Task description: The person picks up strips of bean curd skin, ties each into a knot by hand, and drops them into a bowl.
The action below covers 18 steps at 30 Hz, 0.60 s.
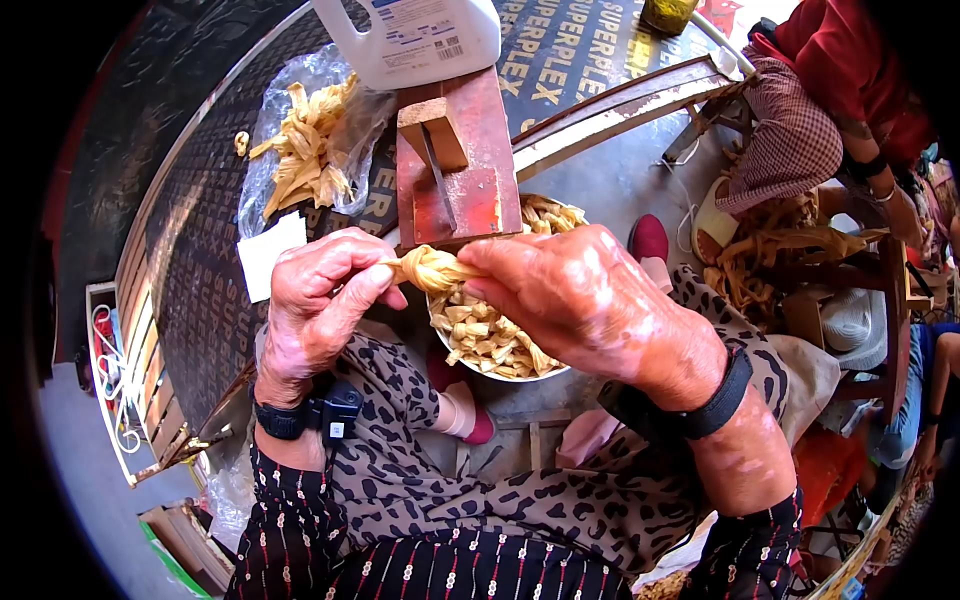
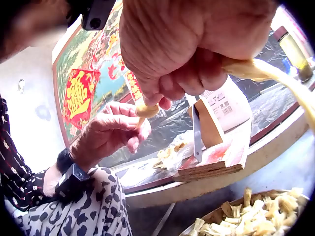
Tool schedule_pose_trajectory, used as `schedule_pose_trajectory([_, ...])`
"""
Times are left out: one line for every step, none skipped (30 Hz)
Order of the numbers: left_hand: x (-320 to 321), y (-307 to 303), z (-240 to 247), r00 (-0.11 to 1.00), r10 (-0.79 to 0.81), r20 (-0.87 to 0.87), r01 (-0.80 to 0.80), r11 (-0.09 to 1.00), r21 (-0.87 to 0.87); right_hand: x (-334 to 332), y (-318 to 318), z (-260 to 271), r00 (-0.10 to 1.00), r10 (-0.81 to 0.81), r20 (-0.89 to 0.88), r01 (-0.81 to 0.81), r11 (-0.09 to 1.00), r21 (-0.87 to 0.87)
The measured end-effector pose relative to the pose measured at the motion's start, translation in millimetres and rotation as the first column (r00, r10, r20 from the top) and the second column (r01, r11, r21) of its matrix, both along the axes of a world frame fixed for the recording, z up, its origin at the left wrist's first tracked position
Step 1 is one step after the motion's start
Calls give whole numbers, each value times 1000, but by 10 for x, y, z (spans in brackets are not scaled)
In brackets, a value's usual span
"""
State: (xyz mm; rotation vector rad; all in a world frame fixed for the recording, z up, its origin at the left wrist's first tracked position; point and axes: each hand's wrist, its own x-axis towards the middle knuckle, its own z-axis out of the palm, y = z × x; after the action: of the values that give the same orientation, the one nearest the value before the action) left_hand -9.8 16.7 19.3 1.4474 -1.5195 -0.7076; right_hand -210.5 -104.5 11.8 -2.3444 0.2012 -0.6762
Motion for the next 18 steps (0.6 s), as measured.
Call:
schedule_pose_trajectory([-3,-4,8,999,16,44,-15,1000,-23,3,-2,2,1000,18,6,-18,1000,5])
schedule_pose_trajectory([-7,-4,14,996,33,87,-29,999,-46,14,6,0,999,15,31,-15,1000,-16])
schedule_pose_trajectory([-4,-11,11,996,33,89,-29,999,-46,18,6,-6,999,16,33,-15,1000,-16])
schedule_pose_trajectory([3,-28,-4,991,21,129,-18,999,-28,20,2,-10,999,2,43,0,999,-38])
schedule_pose_trajectory([4,-35,-29,985,9,170,-7,1000,-11,20,3,-15,999,-12,53,15,998,-61])
schedule_pose_trajectory([-13,-29,-80,997,2,72,-6,998,59,9,9,-23,998,-11,55,15,998,-63])
schedule_pose_trajectory([-24,-41,-63,998,-14,55,7,992,124,-11,7,-31,1000,-22,4,22,996,-83])
schedule_pose_trajectory([4,-50,-83,998,-36,50,29,991,132,-20,5,-37,998,-36,-48,31,994,-102])
schedule_pose_trajectory([25,-57,-112,997,-62,44,55,988,142,-12,10,-40,998,-38,-48,32,994,-104])
schedule_pose_trajectory([20,-59,-112,997,-63,41,57,988,143,0,23,-47,999,-48,10,49,992,-113])
schedule_pose_trajectory([14,-56,-104,998,-67,16,65,989,130,5,35,-55,996,-57,67,65,991,-121])
schedule_pose_trajectory([15,-50,-88,998,-69,-8,70,991,118,2,36,-58,996,-56,66,63,991,-119])
schedule_pose_trajectory([11,-52,-61,998,-67,-7,67,991,120,-1,30,-53,997,-56,51,62,992,-107])
schedule_pose_trajectory([-3,-63,-28,996,-84,28,81,991,107,2,24,-48,998,-58,37,61,993,-96])
schedule_pose_trajectory([-10,-76,-14,993,-102,63,96,991,94,7,22,-42,998,-57,37,60,994,-96])
schedule_pose_trajectory([-4,-89,-45,982,-94,164,97,995,-9,7,21,-36,999,-41,21,43,992,-117])
schedule_pose_trajectory([1,-100,-50,982,-95,161,98,995,-9,5,21,-36,1000,-25,4,25,990,-137])
schedule_pose_trajectory([8,-104,-50,975,-105,197,111,993,-24,6,24,-40,1000,-26,1,26,990,-135])
